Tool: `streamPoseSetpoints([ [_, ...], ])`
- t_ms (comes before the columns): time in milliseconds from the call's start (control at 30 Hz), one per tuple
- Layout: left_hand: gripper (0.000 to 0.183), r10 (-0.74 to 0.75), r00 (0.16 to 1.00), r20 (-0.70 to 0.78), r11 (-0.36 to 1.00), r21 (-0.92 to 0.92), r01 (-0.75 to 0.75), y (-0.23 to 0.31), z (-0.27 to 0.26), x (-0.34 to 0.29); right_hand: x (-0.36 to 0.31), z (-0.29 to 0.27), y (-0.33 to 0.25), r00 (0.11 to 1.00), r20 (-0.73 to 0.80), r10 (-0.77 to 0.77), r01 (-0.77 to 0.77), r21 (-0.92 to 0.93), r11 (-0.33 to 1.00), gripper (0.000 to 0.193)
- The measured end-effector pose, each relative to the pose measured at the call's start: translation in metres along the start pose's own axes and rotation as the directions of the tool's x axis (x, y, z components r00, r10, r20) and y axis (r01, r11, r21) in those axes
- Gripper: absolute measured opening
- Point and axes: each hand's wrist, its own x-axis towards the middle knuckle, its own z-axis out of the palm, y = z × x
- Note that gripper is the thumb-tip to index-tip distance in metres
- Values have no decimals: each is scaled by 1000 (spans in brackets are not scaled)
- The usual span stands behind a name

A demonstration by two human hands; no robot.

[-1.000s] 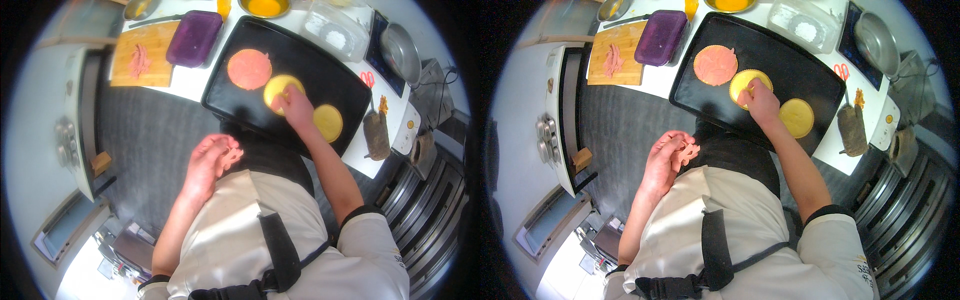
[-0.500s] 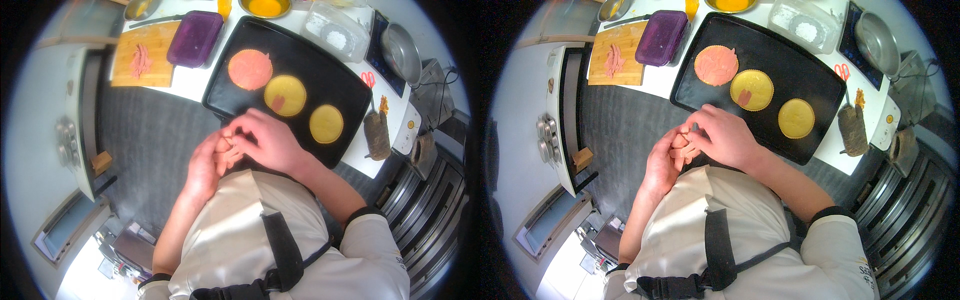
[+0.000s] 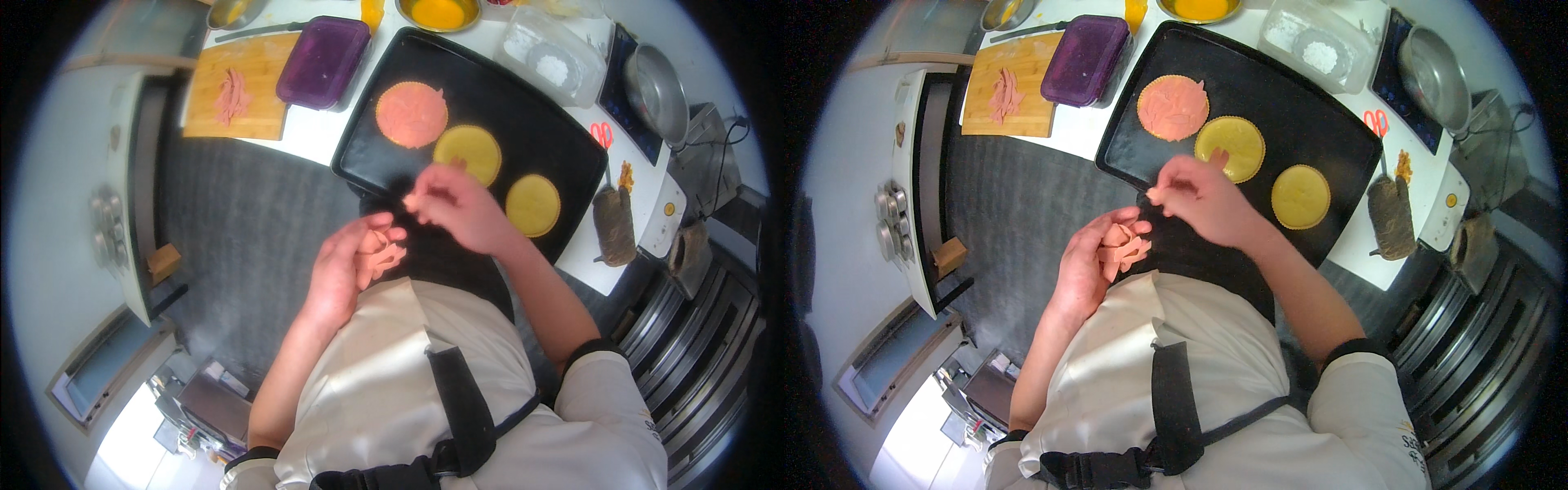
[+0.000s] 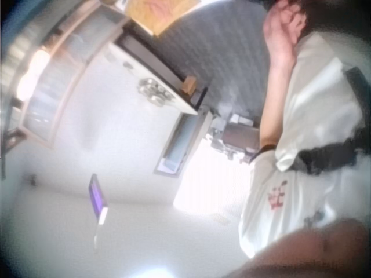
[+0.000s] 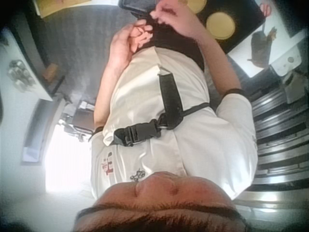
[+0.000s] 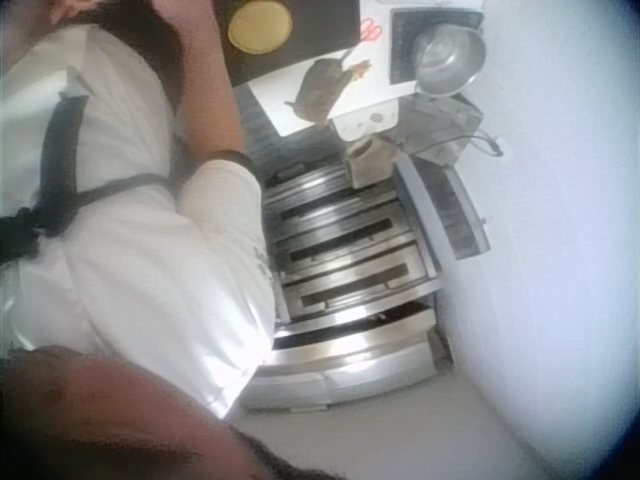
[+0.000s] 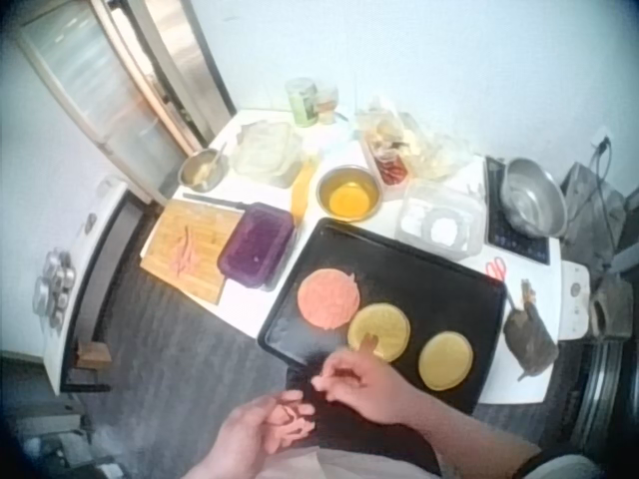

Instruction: The person places small pieces of pink meat onto three round yellow bases on a black tray. They pick up meat from a wooden cutting board and arrange it by hand on each base.

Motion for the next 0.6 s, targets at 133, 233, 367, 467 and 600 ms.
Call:
streamPoseSetpoints([
  [133,43,1,1000,-18,1000,0,-1,0,1,-1,5,-52,14,981,-186,58,-63,-26,998,20],
  [233,42,-2,1000,-20,1000,6,2,-1,1,-1,12,-88,31,952,-298,77,-102,-71,992,19],
  [367,42,-3,1000,-2,1000,2,3,-2,1,2,25,-118,59,931,-354,86,-101,-26,995,25],
  [467,42,0,1000,1,1000,1,0,-3,2,2,36,-128,78,897,-437,63,-161,-191,968,26],
  [600,42,8,1000,7,1000,6,-9,-3,2,2,47,-130,96,871,-491,26,-257,-410,875,32],
])
